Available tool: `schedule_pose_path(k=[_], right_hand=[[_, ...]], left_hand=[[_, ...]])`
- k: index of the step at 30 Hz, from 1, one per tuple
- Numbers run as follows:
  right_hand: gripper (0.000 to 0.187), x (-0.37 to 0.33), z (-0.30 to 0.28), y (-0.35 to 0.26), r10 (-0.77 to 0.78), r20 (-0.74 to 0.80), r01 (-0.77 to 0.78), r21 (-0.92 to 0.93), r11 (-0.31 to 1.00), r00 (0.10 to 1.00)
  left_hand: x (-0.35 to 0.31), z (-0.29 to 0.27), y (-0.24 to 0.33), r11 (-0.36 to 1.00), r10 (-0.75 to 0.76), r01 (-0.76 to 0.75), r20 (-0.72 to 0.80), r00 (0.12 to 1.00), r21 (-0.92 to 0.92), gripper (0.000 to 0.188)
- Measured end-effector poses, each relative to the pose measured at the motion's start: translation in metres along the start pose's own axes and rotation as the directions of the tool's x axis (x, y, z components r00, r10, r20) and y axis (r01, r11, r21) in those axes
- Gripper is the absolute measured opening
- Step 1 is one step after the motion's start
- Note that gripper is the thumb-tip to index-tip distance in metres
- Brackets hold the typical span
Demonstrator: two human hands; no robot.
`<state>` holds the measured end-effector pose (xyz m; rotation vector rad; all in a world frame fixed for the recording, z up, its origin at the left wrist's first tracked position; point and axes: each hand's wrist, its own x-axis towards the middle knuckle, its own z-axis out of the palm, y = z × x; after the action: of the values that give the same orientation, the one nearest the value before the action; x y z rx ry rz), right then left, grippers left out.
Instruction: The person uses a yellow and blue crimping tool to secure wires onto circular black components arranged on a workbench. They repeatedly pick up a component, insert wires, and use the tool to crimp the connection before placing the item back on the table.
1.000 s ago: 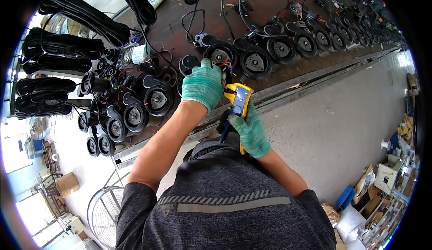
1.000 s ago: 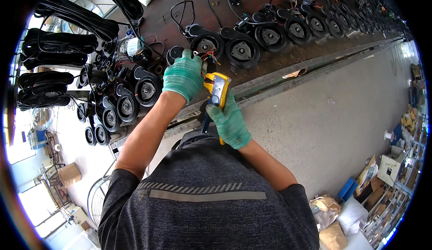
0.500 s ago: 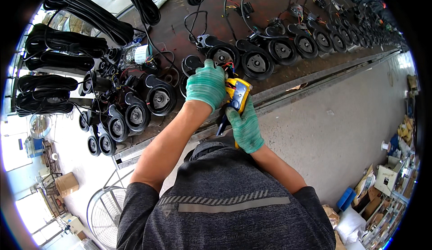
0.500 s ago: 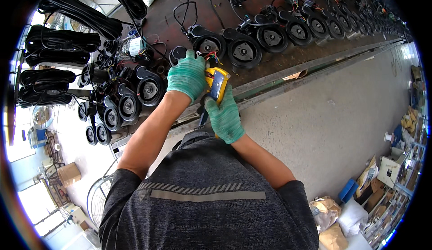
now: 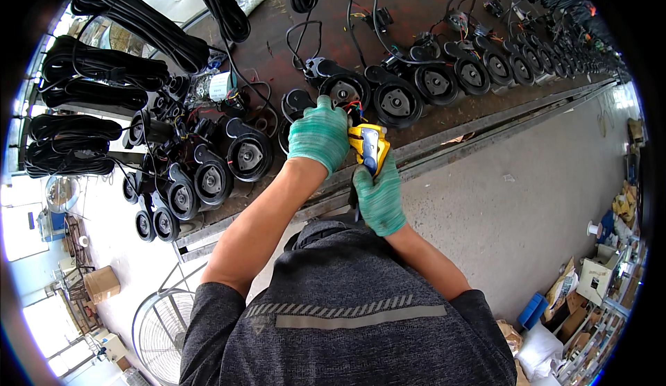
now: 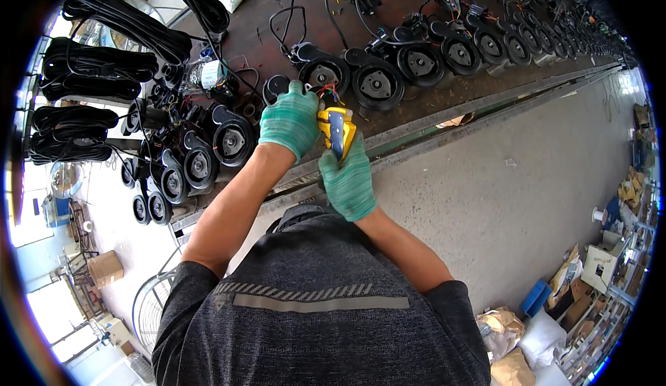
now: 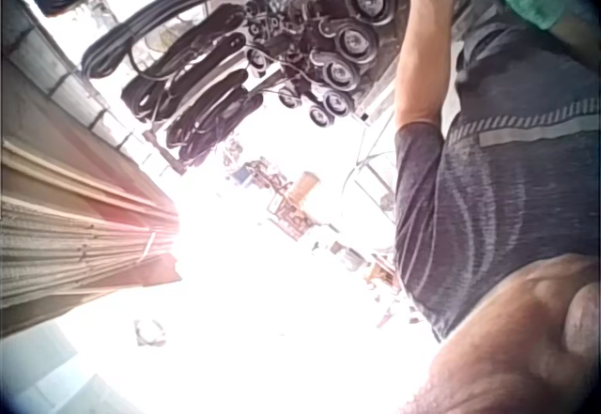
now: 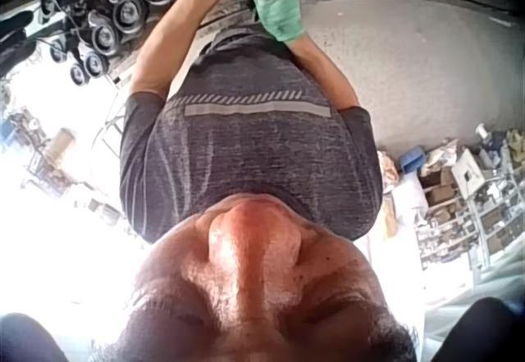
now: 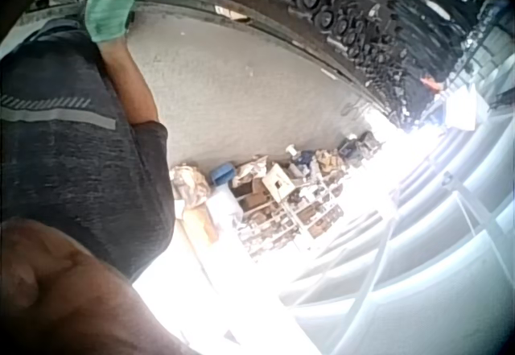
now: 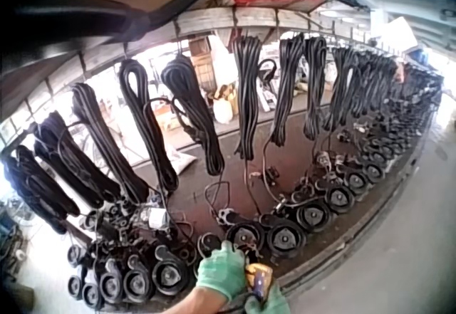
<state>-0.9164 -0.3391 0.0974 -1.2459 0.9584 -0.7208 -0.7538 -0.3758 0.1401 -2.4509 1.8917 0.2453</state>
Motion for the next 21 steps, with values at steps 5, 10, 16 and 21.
schedule_pose_path(k=[5,10,16,21], right_hand=[[0.055,0.005,-0.014,0.003,0.065,0.011,-0.065,0.313,0.948,0.998],[0.061,0.0,-0.047,0.02,0.14,-0.051,-0.091,0.537,0.838,0.989],[0.047,0.005,-0.097,0.048,0.149,-0.063,-0.073,0.646,0.76,0.987],[0.047,0.003,-0.132,0.053,0.219,-0.12,-0.099,0.62,0.778,0.968]], left_hand=[[-0.001,-0.002,-0.001,1.0,-0.012,0.012,-0.013,1.0,-0.021,0.027],[0.009,-0.011,-0.018,0.999,-0.046,0.045,-0.073,0.996,-0.01,0.028],[0.057,-0.053,-0.116,0.978,-0.139,0.195,-0.47,0.871,0.073,0.03],[0.108,-0.023,-0.184,0.94,-0.145,0.211,-0.247,0.958,0.266,0.027]])
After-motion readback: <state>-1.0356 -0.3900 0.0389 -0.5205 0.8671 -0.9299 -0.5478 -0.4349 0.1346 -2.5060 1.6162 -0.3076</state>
